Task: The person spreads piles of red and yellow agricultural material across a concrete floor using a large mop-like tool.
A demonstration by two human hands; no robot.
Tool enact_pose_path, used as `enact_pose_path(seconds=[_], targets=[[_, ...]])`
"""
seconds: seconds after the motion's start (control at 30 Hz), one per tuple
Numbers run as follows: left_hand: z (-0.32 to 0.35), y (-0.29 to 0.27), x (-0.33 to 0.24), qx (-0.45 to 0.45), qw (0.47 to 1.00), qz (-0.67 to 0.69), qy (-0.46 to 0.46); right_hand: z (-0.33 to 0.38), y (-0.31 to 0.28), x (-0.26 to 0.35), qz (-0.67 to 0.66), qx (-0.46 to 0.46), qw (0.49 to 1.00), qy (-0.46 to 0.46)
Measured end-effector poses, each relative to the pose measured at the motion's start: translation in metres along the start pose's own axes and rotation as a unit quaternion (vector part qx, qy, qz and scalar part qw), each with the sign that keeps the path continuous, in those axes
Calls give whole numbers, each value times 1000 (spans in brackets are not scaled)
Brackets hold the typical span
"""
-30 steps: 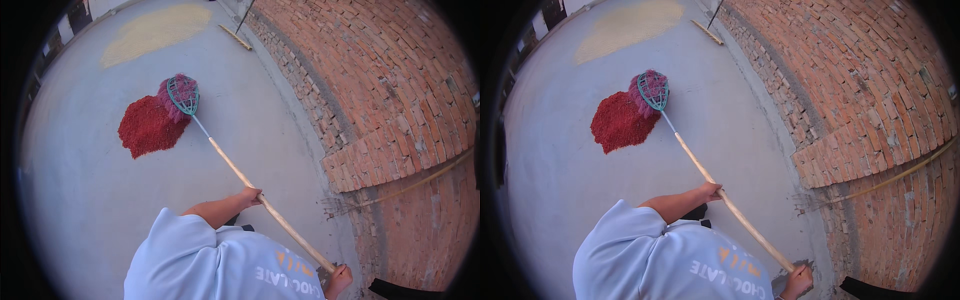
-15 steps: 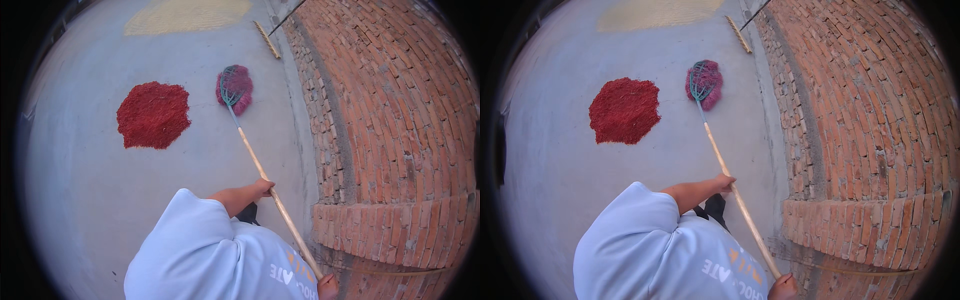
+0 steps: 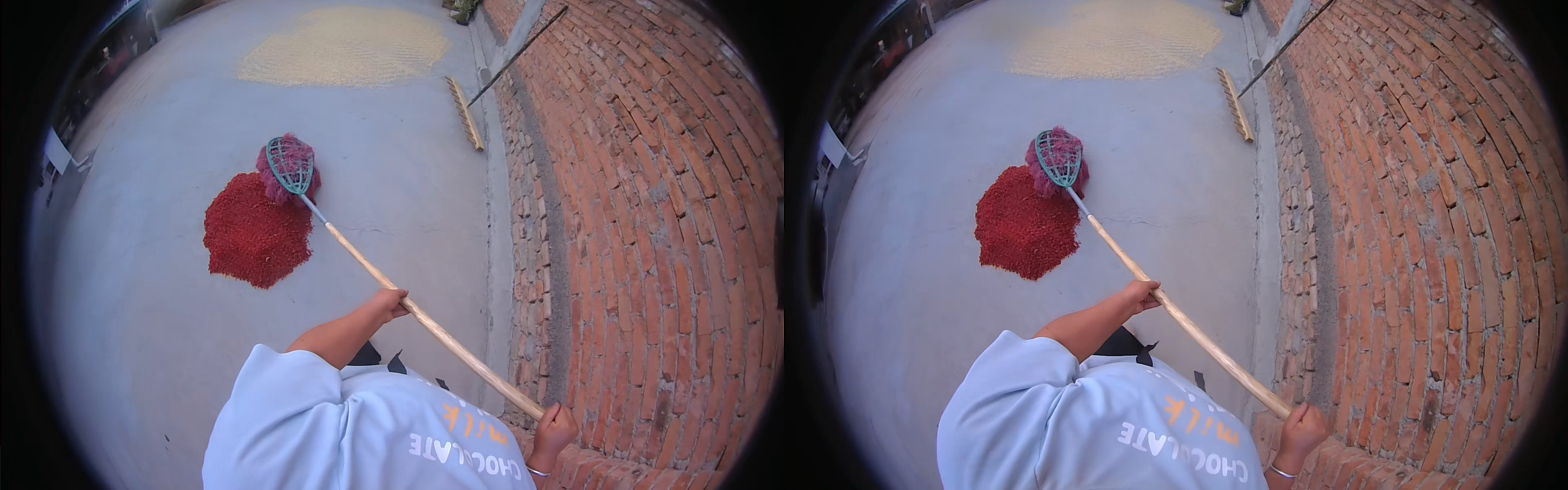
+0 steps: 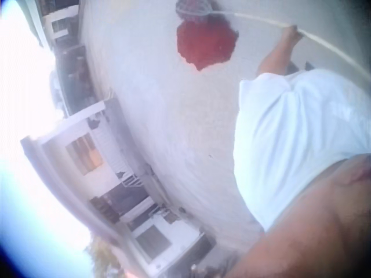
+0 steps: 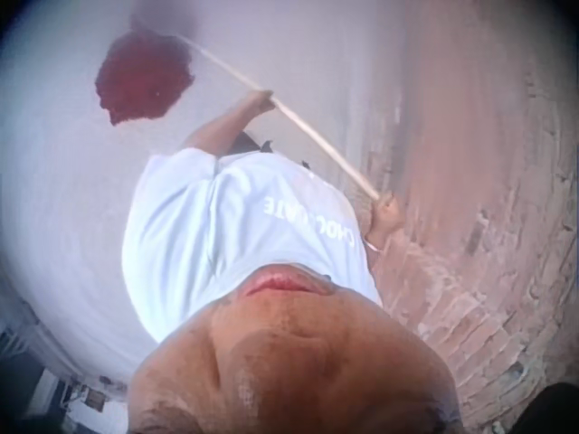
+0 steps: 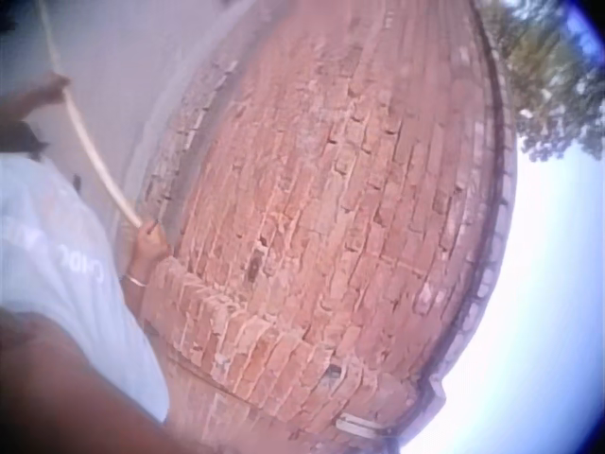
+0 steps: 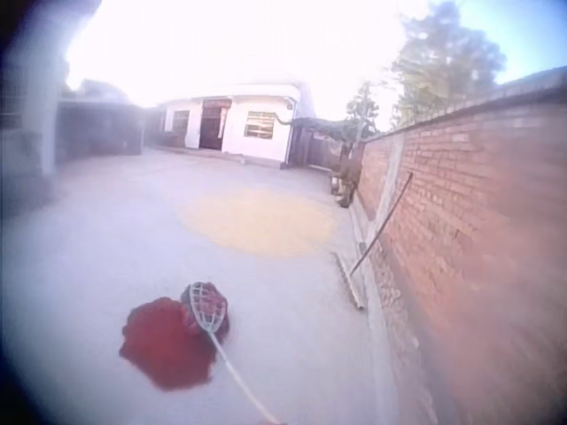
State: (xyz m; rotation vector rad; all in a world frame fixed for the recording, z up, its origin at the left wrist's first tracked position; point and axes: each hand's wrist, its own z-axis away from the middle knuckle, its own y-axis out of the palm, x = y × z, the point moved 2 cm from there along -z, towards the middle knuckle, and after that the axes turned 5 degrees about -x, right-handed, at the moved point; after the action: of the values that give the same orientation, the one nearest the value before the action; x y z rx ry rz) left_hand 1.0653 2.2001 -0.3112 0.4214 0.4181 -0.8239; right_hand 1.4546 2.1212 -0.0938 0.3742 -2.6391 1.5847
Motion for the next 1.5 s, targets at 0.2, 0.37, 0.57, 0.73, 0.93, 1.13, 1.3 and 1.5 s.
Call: enact_pose_path(seconds=[0.2, 0.37, 0.57, 0.73, 0.93, 1.13, 1.3, 1.5], targets=[[-87, 8, -117, -16, 998, 49, 26, -125, 99, 38, -33, -10, 998, -55], [-157, 24, -246, -16, 997, 70, 30, -259, 162, 103, -10, -27, 997, -69], [-239, 28, -386, -20, 992, 122, 36, -406, 240, 172, -43, -10, 994, -100], [-315, 20, -505, -25, 982, 179, 59, -545, 333, 238, -62, -52, 984, -160], [-380, -23, -654, -107, 959, 248, 85, -718, 448, 348, -102, -43, 957, -267], [-458, -104, -771, -150, 907, 373, 125, -840, 552, 495, -176, 2, 930, -321], [-526, -185, -851, -186, 847, 481, 128, -900, 631, 624, -226, 54, 908, -348], [-614, -280, -980, -251, 673, 694, 49, -972, 689, 797, -220, 95, 885, -399]])
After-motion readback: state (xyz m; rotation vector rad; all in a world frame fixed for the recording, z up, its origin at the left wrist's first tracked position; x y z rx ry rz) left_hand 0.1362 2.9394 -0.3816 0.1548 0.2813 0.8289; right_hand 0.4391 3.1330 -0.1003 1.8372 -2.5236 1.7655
